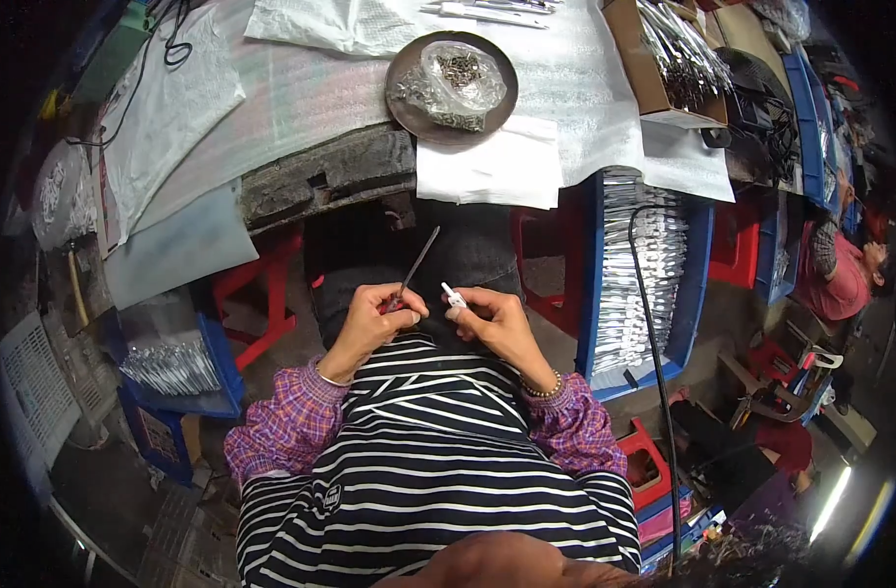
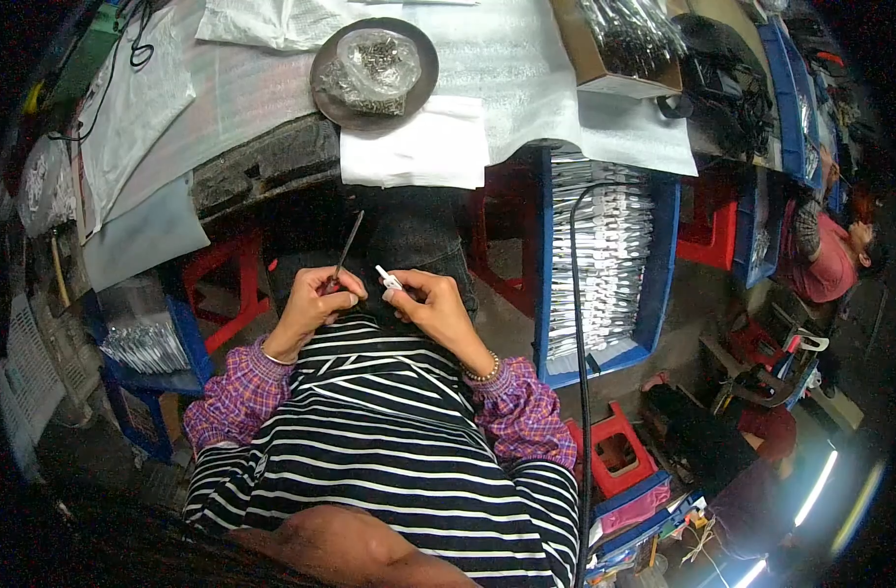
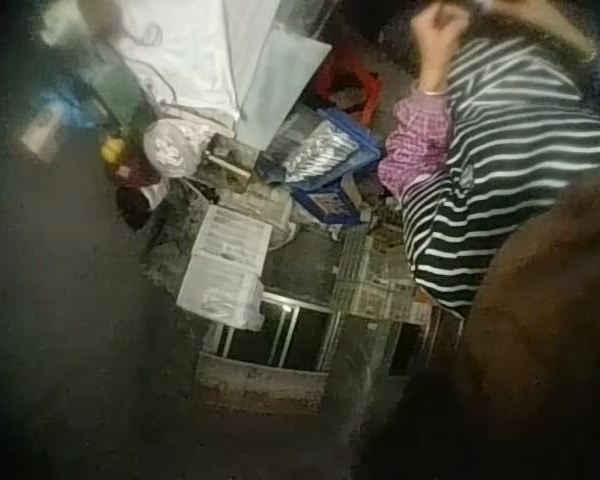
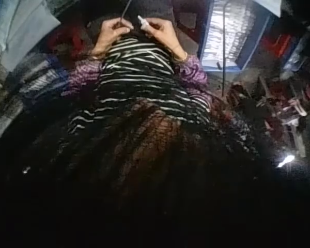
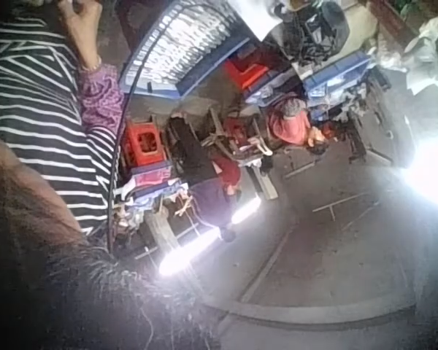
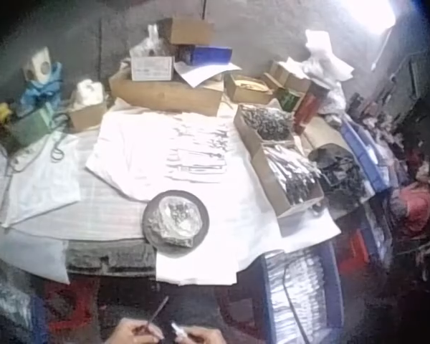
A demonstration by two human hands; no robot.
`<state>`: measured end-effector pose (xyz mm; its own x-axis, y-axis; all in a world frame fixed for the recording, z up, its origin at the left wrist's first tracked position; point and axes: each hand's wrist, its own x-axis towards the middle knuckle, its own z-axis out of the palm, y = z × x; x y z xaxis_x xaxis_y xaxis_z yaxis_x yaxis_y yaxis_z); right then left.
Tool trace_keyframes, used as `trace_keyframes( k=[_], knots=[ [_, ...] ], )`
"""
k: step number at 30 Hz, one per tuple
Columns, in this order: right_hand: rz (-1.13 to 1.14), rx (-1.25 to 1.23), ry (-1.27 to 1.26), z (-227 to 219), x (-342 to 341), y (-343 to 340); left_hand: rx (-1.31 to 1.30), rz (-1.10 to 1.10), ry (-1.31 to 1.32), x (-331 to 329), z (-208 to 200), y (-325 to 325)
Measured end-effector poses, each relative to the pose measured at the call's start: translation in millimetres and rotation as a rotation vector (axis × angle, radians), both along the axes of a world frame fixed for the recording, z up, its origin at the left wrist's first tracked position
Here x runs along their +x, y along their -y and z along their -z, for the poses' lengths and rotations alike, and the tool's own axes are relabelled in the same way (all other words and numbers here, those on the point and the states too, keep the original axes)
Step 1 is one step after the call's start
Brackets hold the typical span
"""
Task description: Assembling small metal rods with plastic sleeves at a factory workbench.
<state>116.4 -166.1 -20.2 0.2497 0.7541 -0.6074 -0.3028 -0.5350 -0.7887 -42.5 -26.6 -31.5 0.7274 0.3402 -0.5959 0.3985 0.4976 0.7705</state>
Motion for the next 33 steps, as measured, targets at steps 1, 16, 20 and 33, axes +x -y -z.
trace_keyframes(
  k=[1,16,20,33],
  knots=[
    [0.0,-0.001,0.0,-0.3,0.1,-0.1,-0.001,0.0,0.0,2.6,-3.9,-0.5],
    [0.001,-0.029,-0.007,-3.1,-0.7,-1.2,0.025,0.011,0.097,1.2,3.4,1.3],
    [-0.004,-0.018,-0.015,-0.6,-0.8,-0.4,0.027,0.001,0.088,1.0,4.5,1.2],
    [0.043,0.032,-0.014,1.1,-0.5,-3.8,0.125,0.074,0.189,3.4,-1.8,-1.2]
  ],
)
